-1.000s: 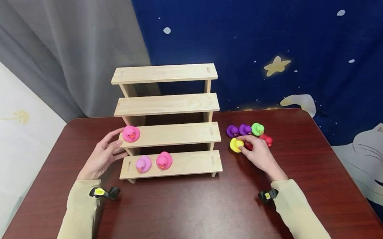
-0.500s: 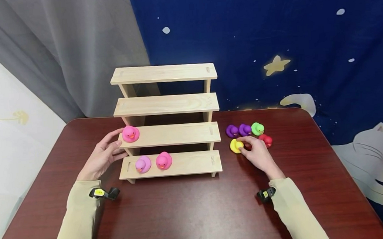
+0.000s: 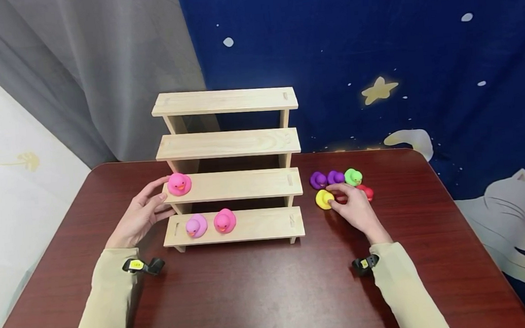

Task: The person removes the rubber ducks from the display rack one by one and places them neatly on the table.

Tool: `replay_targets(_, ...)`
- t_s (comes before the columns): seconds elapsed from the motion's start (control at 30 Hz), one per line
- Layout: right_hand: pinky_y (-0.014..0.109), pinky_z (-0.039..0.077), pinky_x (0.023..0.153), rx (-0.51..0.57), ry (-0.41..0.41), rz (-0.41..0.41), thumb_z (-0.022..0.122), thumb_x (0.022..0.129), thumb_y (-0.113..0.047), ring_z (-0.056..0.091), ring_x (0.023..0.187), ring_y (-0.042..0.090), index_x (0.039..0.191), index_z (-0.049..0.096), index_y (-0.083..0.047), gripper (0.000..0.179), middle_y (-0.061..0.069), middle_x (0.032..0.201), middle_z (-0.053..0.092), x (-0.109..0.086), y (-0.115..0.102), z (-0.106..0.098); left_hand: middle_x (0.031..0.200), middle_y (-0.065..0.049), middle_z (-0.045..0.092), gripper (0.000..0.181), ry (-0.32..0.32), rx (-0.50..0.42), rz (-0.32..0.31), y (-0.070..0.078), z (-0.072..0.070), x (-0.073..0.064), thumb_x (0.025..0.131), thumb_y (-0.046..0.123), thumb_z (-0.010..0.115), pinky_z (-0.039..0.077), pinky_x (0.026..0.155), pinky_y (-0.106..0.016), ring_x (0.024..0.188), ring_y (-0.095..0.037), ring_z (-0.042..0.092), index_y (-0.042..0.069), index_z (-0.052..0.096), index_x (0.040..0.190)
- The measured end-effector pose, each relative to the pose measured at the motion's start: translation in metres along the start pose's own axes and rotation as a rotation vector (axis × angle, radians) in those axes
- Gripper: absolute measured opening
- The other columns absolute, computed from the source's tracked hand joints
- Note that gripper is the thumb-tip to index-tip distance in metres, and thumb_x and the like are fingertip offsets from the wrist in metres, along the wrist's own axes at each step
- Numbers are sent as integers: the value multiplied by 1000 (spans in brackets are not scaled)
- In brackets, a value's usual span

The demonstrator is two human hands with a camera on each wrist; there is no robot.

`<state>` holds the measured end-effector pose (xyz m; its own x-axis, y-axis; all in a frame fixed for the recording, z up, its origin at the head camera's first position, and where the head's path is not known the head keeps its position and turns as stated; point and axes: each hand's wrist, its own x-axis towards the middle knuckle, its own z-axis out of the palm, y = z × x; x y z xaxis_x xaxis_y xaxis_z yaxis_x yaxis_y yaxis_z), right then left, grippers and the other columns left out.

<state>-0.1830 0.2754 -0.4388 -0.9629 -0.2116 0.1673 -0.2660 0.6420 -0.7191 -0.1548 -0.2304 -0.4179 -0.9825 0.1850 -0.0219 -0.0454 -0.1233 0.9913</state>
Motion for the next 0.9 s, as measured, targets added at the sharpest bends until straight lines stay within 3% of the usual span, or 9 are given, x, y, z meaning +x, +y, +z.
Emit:
replay_targets(0.17, 7, 44, 74, 32, 31, -24, 71, 83, 4, 67, 91, 34, 119, 64, 5, 36, 22, 113, 65, 1, -5, -5, 123, -11, 55, 48, -2, -1, 3, 1, 0, 0, 98, 16, 58, 53, 83, -35, 102, -22, 65, 16, 43, 144)
replay_targets(0.5, 21, 52, 78, 83, 67, -98, 71, 83, 5, 62, 90, 32, 116, 65, 5, 34, 20, 114, 65, 3, -19, -11, 125, -11, 52, 48, -6, 2, 4, 1, 0, 0, 98, 16, 58, 53, 83, -35, 102, -21, 65, 16, 43, 144)
replay_targets(0.6, 18, 51, 79, 110, 66, -103, 71, 83, 5, 62, 95, 32, 117, 65, 5, 34, 21, 114, 64, 3, -25, -12, 127, -11, 51, 48, -7, -3, 3, 0, 0, 0, 98, 16, 58, 54, 82, -35, 101, -20, 65, 16, 43, 144)
replay_targets(0.8, 14, 48, 80, 164, 56, -129, 72, 84, 2, 61, 100, 2, 118, 66, 0, 34, 19, 116, 64, 2, -35, -12, 127, -10, 51, 49, -7, -4, 7, 0, -1, 0, 99, 16, 57, 54, 82, -35, 101, -20, 66, 15, 42, 145)
replay_targets(0.9, 15, 49, 81, 149, 68, -148, 73, 85, -1, 58, 99, -5, 116, 68, -3, 31, 15, 114, 65, 2, -40, -11, 127, -10, 51, 48, -6, 0, 7, 0, 0, 0, 99, 17, 57, 54, 83, -35, 101, -20, 65, 15, 42, 145)
